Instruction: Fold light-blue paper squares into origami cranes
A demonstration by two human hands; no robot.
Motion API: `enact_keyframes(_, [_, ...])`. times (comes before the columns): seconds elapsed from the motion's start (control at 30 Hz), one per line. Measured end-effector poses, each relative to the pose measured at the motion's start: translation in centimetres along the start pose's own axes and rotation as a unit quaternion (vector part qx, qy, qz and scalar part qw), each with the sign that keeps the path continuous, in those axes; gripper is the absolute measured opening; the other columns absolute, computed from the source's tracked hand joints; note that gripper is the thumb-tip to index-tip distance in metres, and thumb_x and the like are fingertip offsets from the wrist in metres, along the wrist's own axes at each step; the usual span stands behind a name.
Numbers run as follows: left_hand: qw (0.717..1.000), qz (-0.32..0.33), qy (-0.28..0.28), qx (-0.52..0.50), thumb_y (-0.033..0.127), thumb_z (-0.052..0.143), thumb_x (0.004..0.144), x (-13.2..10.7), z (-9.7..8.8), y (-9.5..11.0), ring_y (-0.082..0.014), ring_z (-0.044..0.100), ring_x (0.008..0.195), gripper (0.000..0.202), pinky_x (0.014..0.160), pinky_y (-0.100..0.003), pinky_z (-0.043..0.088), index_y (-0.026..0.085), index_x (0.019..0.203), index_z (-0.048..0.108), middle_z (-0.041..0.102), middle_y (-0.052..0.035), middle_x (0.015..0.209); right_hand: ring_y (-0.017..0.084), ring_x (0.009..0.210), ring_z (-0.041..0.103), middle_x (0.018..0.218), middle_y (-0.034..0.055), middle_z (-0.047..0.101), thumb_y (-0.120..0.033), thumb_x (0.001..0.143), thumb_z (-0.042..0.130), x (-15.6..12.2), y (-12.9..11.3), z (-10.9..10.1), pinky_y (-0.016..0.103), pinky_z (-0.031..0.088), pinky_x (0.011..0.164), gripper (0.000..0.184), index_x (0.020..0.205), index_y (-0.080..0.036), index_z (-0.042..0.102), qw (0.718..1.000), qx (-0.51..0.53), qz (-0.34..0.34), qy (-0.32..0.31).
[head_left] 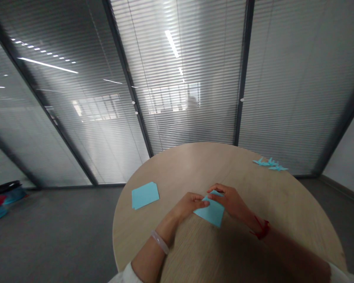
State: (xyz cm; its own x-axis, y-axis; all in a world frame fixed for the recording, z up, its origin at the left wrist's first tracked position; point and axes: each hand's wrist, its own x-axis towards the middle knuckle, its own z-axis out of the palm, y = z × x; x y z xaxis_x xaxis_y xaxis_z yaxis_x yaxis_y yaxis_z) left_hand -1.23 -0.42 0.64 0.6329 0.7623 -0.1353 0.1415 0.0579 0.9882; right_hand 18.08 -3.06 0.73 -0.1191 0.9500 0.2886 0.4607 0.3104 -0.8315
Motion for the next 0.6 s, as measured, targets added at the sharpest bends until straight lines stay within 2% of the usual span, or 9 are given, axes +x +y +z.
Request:
enact_keyframes(0.17, [1.000, -0.013, -0.021, -0.010, 0.055, 0.072, 0.066, -0.2, 0.2, -0.1, -0.0102, 0.046, 0.052, 0.044, 0.056, -0.025, 0.033, 0.011, 0.070, 0.069, 0.059, 0.0002, 0.060, 0.021, 0.083, 0.066, 0.088, 0.0040, 0.073, -0.037, 0.083, 0.056, 0.1, 0.2, 0.4, 0.030, 0.048, 0.073, 0.023, 0.088, -0.020, 0.071, 0.999, 0.039, -0.015, 0.003])
enact_keyframes(0.3, [0.999, -0.020, -0.013, -0.039, 0.052, 0.076, 0.062, -0.2, 0.4, 0.0, -0.0096, 0.046, 0.050, 0.041, 0.056, -0.025, 0.033, 0.011, 0.066, 0.068, 0.059, 0.0000, 0.058, 0.022, 0.086, 0.068, 0.093, 0.0072, 0.073, -0.036, 0.087, 0.049, 0.2, 0.7, 0.5, 0.034, 0.051, 0.077, 0.028, 0.101, -0.020, 0.067, 0.998, 0.060, -0.009, 0.027])
enact_keyframes(0.37, [0.998, -0.022, 0.012, -0.065, 0.051, 0.076, 0.061, -0.1, 0.5, 0.1, -0.0111, 0.050, 0.052, 0.042, 0.057, -0.025, 0.036, 0.010, 0.069, 0.070, 0.062, -0.0017, 0.060, 0.023, 0.090, 0.067, 0.099, 0.0082, 0.072, -0.034, 0.089, 0.045, 0.3, 1.0, 0.3, 0.036, 0.052, 0.081, 0.032, 0.112, -0.020, 0.063, 0.997, 0.066, -0.017, 0.044])
enact_keyframes(0.43, [0.992, -0.016, 0.061, -0.106, 0.049, 0.077, 0.061, 0.0, 0.5, 0.3, -0.0130, 0.054, 0.054, 0.042, 0.059, -0.026, 0.039, 0.010, 0.075, 0.071, 0.066, -0.0037, 0.063, 0.023, 0.103, 0.063, 0.111, 0.0091, 0.068, -0.030, 0.089, 0.043, 0.3, 1.2, 0.1, 0.039, 0.049, 0.089, 0.034, 0.117, -0.022, 0.061, 0.994, 0.063, -0.065, 0.067])
enact_keyframes(0.53, [0.976, 0.007, 0.135, -0.170, 0.045, 0.077, 0.062, 0.1, 0.3, 0.6, -0.0155, 0.058, 0.058, 0.041, 0.062, -0.027, 0.044, 0.009, 0.080, 0.072, 0.069, -0.0059, 0.067, 0.023, 0.124, 0.048, 0.131, 0.0081, 0.055, -0.025, 0.087, 0.044, 0.2, 1.7, -0.1, 0.044, 0.037, 0.105, 0.036, 0.117, -0.025, 0.063, 0.984, 0.028, -0.159, 0.078])
enact_keyframes(0.6, [0.968, 0.021, 0.159, -0.195, 0.043, 0.076, 0.065, 0.1, 0.2, 0.8, -0.0174, 0.061, 0.063, 0.038, 0.065, -0.029, 0.047, 0.010, 0.084, 0.072, 0.071, -0.0083, 0.072, 0.023, 0.132, 0.039, 0.140, 0.0069, 0.047, -0.024, 0.087, 0.044, 0.1, 1.9, 0.0, 0.047, 0.029, 0.111, 0.036, 0.118, -0.027, 0.063, 0.980, 0.007, -0.189, 0.061])
